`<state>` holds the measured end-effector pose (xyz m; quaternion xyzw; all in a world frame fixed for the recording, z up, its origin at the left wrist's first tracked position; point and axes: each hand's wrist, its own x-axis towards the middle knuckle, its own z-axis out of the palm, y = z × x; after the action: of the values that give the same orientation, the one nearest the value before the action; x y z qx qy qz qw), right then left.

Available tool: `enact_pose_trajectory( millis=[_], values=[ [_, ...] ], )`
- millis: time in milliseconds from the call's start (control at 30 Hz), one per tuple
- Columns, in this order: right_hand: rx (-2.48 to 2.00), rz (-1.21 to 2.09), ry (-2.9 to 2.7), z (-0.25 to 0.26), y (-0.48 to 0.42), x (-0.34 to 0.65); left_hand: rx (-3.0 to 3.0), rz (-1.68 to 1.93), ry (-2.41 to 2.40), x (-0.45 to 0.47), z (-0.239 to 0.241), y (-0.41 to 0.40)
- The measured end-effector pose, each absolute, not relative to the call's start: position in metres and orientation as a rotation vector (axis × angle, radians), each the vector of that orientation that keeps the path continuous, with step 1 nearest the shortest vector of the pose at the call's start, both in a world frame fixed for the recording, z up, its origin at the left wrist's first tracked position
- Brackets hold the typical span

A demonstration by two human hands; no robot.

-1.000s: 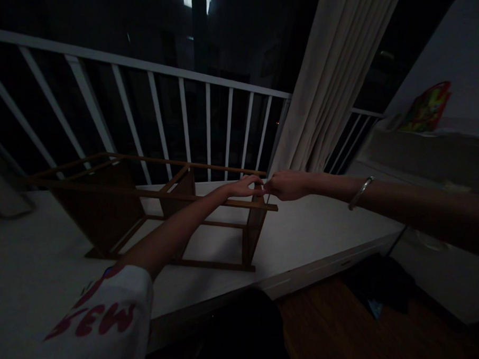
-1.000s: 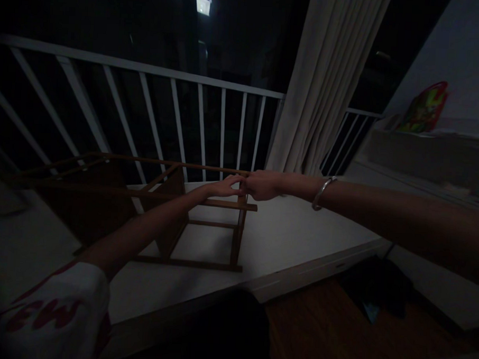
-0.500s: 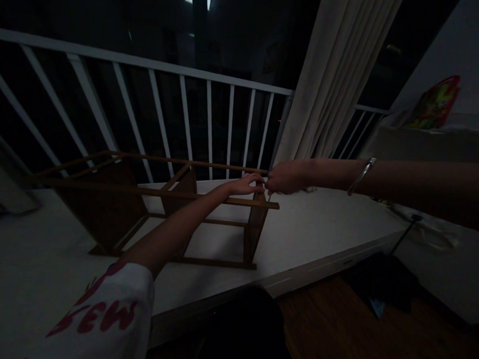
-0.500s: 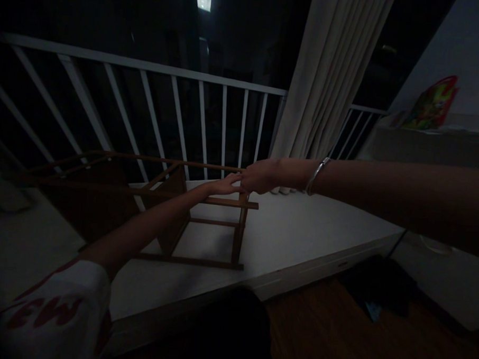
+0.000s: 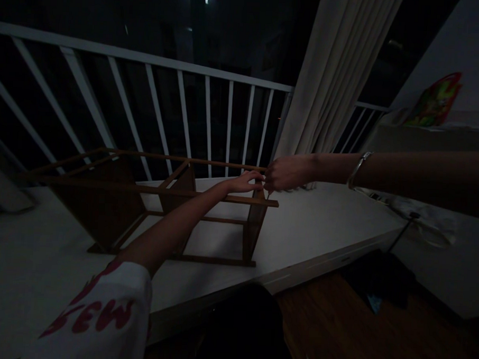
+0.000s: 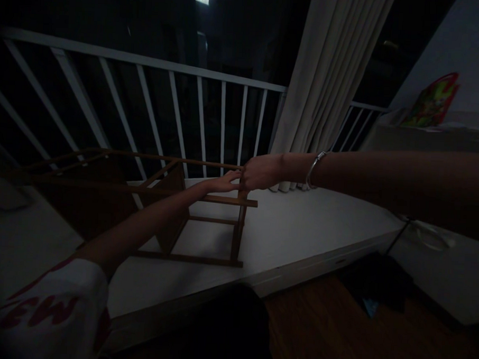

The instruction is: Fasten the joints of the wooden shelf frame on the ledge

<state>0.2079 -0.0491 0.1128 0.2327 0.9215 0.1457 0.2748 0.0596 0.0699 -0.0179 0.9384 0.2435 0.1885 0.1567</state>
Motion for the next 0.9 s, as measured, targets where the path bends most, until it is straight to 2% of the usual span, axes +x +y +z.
enact_pose_trajectory(
  millis=[200,433,667,900],
  values=[
    [0.866,0.443,2.471,0.112,-0.061,0.210,2.703,0.560,0.695,0.060,-0.019,0.069],
    [0.497,0.762,2.239,0.112,-0.052,0.200,2.692,0.571,0.697,0.061,-0.019,0.070],
    [0.527,0.716,2.254,0.114,-0.053,0.195,2.686,0.562,0.719,0.064,-0.021,0.073],
    [0.330,0.711,2.359,0.113,-0.048,0.205,2.673,0.556,0.721,0.063,-0.020,0.071]
  ],
)
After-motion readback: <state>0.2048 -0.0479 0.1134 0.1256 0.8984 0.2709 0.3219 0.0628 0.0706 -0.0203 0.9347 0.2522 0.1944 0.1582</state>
